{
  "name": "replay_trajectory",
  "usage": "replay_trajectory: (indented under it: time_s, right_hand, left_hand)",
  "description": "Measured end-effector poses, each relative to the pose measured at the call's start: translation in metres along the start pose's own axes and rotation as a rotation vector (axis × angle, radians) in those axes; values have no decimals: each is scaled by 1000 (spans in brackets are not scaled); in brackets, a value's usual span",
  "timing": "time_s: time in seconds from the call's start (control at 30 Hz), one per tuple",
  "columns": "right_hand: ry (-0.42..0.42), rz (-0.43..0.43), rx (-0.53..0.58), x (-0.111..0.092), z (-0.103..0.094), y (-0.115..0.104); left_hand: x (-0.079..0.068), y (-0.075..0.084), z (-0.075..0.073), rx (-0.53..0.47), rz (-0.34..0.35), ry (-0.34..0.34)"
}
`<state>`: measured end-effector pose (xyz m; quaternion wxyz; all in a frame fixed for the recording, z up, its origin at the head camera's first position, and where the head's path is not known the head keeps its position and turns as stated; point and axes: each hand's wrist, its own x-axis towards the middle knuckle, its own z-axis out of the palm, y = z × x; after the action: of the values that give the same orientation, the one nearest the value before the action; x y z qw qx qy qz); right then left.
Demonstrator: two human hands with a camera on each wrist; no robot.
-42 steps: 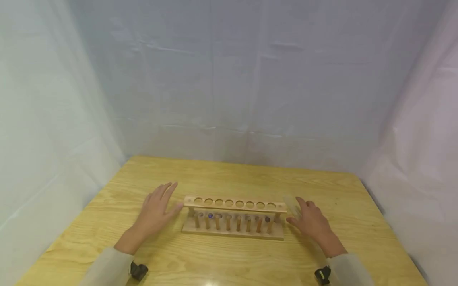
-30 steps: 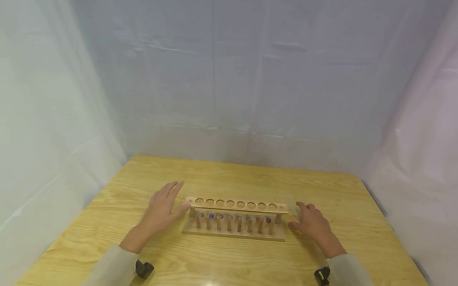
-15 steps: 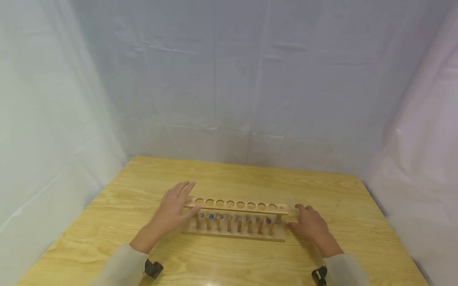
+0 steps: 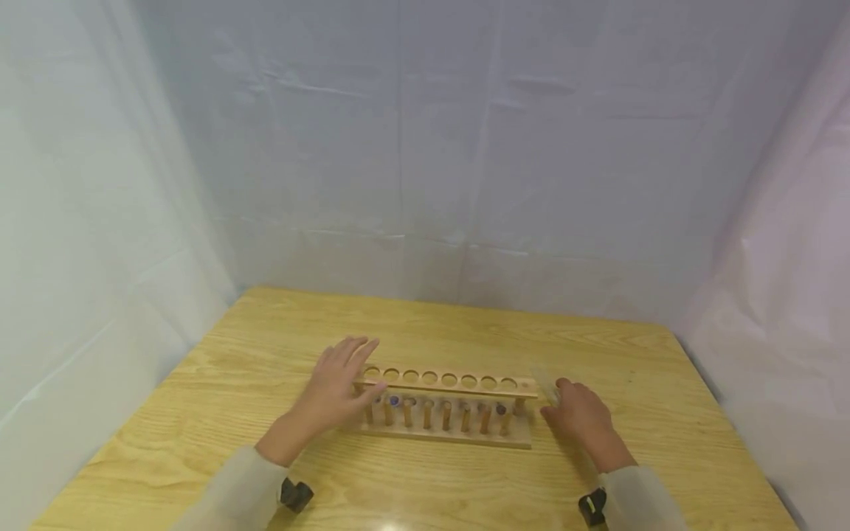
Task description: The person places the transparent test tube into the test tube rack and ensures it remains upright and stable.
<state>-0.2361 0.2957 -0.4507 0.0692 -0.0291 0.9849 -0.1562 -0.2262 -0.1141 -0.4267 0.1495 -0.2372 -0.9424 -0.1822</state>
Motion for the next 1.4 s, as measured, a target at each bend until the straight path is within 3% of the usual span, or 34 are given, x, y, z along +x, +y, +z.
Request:
replay_trajectory:
  time_s: [0.23, 1.03, 1.4]
  right_hand:
    - [18, 16, 1, -3, 0, 0]
    - [-6, 22, 19, 0, 3, -4]
    - [16, -1, 69, 0, 4, -4]
  left_hand:
    - [1, 4, 4, -3, -13, -46]
    - [2, 9, 17, -1, 65, -40]
    - [2, 8, 19, 48, 103, -29]
